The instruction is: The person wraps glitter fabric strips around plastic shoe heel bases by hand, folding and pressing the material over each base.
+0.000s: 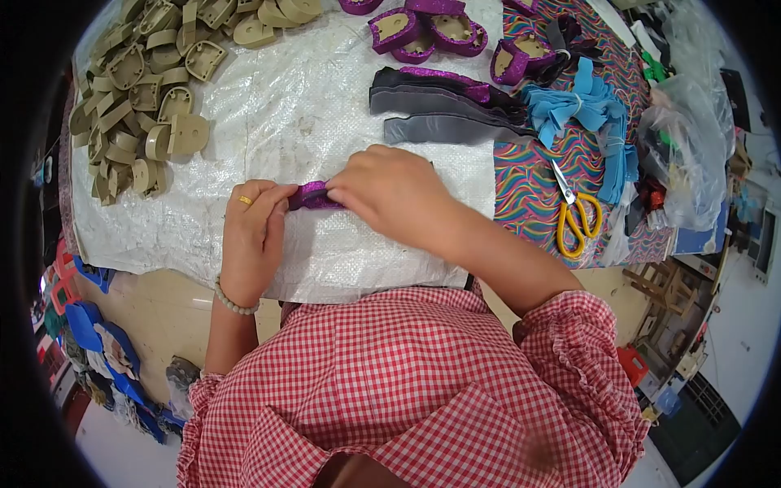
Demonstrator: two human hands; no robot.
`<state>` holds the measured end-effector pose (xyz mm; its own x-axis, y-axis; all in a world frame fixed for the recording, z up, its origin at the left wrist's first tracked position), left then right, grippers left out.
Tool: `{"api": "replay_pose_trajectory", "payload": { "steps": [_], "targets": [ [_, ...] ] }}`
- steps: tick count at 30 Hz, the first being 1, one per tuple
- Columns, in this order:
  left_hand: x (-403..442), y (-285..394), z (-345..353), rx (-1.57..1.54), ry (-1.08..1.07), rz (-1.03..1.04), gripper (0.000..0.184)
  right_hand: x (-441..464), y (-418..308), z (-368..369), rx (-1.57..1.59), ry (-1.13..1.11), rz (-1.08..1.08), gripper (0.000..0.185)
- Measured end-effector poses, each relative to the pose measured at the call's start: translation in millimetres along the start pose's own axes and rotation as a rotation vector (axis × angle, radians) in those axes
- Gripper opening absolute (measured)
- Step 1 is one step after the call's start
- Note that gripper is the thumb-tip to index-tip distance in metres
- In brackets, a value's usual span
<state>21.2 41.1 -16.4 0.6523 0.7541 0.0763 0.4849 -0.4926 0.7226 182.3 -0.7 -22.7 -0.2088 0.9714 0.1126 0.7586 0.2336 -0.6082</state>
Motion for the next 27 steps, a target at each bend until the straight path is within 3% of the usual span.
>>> {"api": "replay_pose_trajectory", "payload": {
  "steps": [3, 4, 7, 10, 16, 22, 27],
  "targets": [
    [0.8, 1.4, 1.7, 0.018, 0.009, 0.033, 0.023, 0.3, 24.7, -3.2, 0.304, -0.176, 0.224, 0.016],
    [-0.3, 1.6, 1.7, 0.032, 0.012, 0.042, 0.024, 1.4, 22.2, -5.4, 0.340, -0.221, 0.199, 0.018],
    [0.2, 2.1, -2.4, -0.025, 0.014, 0.011, 0.023, -0.1, 15.3, -2.3, 0.279, -0.155, 0.029, 0.017],
    [-5.3, 2.6, -6.8, -0.086, 0.093, -0.039, 0.022, 0.3, 14.5, -1.0, 0.257, -0.251, 0.120, 0.018],
    [-18.1, -0.4, -11.9, -0.132, 0.110, -0.094, 0.021, -7.8, -11.3, 2.6, -0.143, -0.050, -0.162, 0.024],
    [-23.0, 7.1, -23.5, -0.229, 0.214, -0.079, 0.018, -7.6, 11.5, -8.6, 0.151, -0.109, 0.142, 0.019],
    [-16.3, 20.1, -15.4, -0.306, 0.164, -0.084, 0.018, -8.6, 16.1, -6.5, 0.198, -0.033, 0.162, 0.018]
  ]
}}
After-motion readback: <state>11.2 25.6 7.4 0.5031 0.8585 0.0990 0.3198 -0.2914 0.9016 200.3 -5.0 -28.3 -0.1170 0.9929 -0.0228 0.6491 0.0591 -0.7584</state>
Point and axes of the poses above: each hand's wrist, its own x-axis towards the middle knuckle, its own z-axis out of the palm, y = z × x, the point moved 7 cm from there along x, towards the middle knuckle, and after that the axes turned 7 degrees about -x, right-handed, at the moved point
